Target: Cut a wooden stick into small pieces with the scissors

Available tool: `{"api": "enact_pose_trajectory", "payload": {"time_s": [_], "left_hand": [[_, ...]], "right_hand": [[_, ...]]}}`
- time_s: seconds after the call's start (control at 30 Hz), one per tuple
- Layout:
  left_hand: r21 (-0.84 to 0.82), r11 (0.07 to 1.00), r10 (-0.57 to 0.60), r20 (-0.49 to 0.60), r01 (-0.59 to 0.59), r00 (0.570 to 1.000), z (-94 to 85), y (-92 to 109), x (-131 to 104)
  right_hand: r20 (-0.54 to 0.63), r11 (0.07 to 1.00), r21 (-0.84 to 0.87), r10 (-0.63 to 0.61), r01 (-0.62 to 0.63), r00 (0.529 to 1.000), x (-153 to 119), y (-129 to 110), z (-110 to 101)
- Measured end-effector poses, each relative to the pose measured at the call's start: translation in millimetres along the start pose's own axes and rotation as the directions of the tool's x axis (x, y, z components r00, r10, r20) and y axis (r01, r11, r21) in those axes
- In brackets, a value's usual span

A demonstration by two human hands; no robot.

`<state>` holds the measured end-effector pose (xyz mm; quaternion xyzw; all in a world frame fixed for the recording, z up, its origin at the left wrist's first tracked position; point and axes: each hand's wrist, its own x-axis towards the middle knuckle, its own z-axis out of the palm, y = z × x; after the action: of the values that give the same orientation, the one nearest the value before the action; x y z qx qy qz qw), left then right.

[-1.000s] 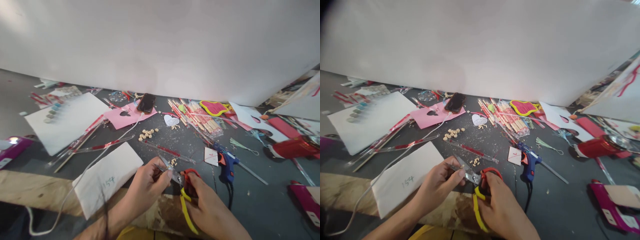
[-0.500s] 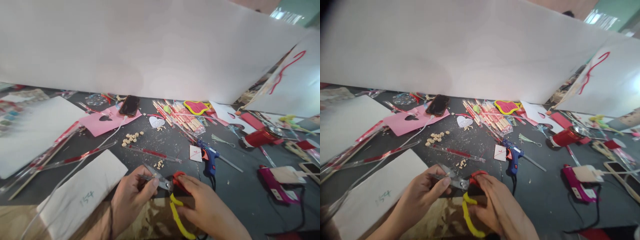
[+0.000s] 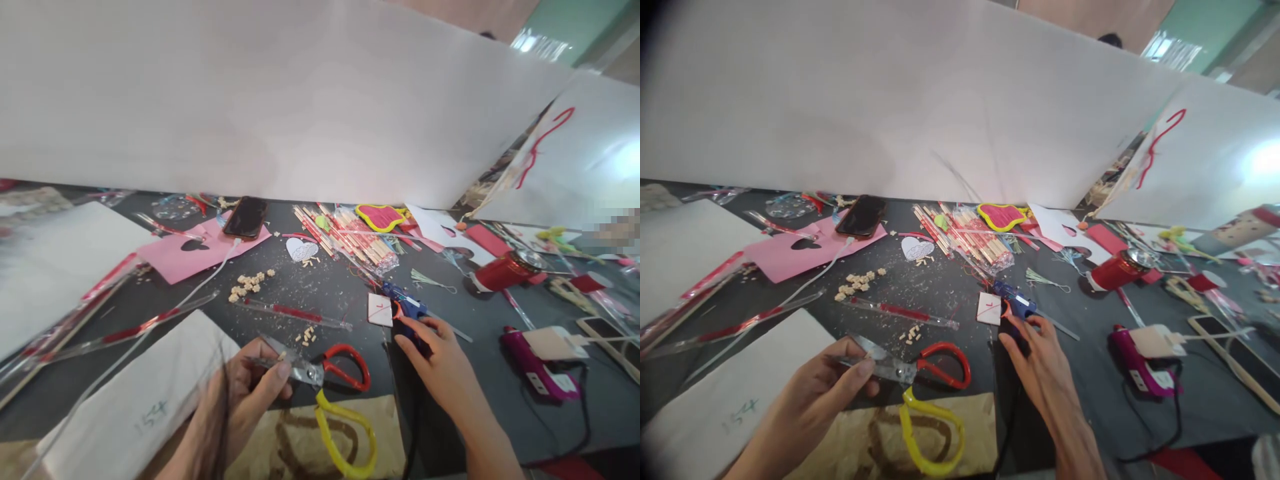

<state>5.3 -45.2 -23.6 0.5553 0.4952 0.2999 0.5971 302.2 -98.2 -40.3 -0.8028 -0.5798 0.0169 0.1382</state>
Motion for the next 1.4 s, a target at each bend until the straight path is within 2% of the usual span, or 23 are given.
{"api": "enact_pose_trajectory", "payload": {"time_s": [0.17,0.33,0.4,0.47,0.5,0.57,0.67,0.77,0.83,1.07,1.23,1.4], "left_hand": [[0.032,0.999,0.012,0.040,-0.013,0.999,-1.4,2,-1],[0.022,0.999,0.035,0.031,-0.036,0.999,-1.7,4,-2],[0.021,0.999,0.046,0.040,-0.047,0.998,-2.1,4,-1],[0.020,0.999,0.043,0.059,-0.044,0.997,-2.6,3,-1],[0.015,0.999,0.037,0.066,-0.038,0.997,-2.9,3,0],[0.003,0.999,0.034,0.070,-0.034,0.997,-3.4,3,1],[-0.015,0.999,0.033,0.072,-0.032,0.997,-3.8,4,2],[-0.042,0.999,0.024,0.076,-0.021,0.997,-3.9,4,2],[-0.053,0.998,0.028,0.065,-0.025,0.997,-3.9,3,3],[-0.079,0.996,0.055,0.059,-0.050,0.997,-1.1,8,3],[-0.156,0.984,0.113,0.156,-0.089,0.981,-2.0,16,1],[0.044,0.987,0.150,0.131,-0.157,0.980,-8.9,22,3]], "right_hand": [[-0.062,0.995,-0.049,0.089,-0.092,0.994,11,5,0],[-0.094,0.990,-0.087,0.102,-0.111,0.990,21,12,-6],[-0.150,0.989,-0.117,0.068,-0.086,0.986,19,7,-11],[-0.255,0.991,-0.130,-0.031,-0.003,0.967,12,-5,-16],[-0.276,0.996,-0.078,-0.071,0.051,0.959,7,-14,-19],[-0.191,0.979,0.080,-0.170,0.188,0.967,-6,-35,-22],[-0.018,0.916,0.217,-0.342,0.338,0.939,-24,-67,-21],[0.133,0.865,0.322,-0.443,0.384,0.887,-35,-87,-13],[0.158,0.840,0.347,-0.490,0.417,0.857,-38,-91,-7],[0.229,0.851,0.312,-0.499,0.423,0.836,-35,-89,7],[0.169,0.877,0.277,-0.446,0.392,0.879,-35,-88,19],[0.229,0.881,0.333,-0.421,0.336,0.878,-39,-89,18]]}}
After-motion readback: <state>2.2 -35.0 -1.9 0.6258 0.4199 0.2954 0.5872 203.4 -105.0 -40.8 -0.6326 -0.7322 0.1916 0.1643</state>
